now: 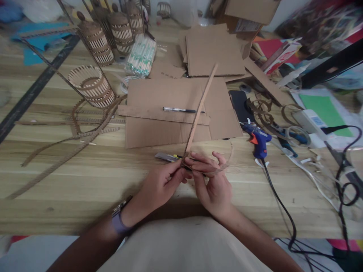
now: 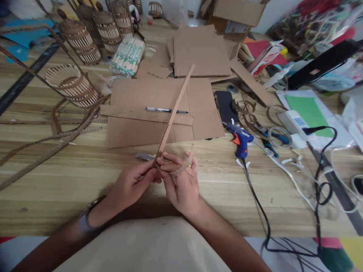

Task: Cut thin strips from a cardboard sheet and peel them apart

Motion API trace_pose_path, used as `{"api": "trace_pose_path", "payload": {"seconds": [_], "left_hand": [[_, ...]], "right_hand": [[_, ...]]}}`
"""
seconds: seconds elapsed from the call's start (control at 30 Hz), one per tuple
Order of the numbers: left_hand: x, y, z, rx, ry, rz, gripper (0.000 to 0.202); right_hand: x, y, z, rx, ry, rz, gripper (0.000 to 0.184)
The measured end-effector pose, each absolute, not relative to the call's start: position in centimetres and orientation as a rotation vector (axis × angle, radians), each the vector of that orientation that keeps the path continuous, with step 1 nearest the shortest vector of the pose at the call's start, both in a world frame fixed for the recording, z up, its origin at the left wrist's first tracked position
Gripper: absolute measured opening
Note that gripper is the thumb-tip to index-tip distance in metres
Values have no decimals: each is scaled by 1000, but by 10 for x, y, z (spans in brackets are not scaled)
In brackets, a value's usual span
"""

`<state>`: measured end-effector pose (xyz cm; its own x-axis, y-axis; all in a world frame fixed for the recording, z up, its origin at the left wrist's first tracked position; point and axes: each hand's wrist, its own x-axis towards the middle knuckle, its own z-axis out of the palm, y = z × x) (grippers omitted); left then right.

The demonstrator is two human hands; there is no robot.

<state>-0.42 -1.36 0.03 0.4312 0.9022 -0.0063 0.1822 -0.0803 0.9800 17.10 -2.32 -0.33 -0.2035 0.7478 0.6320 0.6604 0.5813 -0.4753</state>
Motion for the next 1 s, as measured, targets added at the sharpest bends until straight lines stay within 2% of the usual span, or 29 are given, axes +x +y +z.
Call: {"api": "trace_pose_path", "payload": {"seconds": [0.5, 0.73, 1.0], "left_hand": [[0, -13, 5, 1377, 1034, 817, 24], [2, -18, 3, 1403, 1098, 756, 33], [-1, -17, 6, 1626, 1051, 829, 29]], "right_hand": [[170, -24, -7, -1108, -1985, 66, 19], [170, -22, -7, -1095, -1983, 81, 20], [168, -23, -3, -1146, -1876, 158, 20]]}}
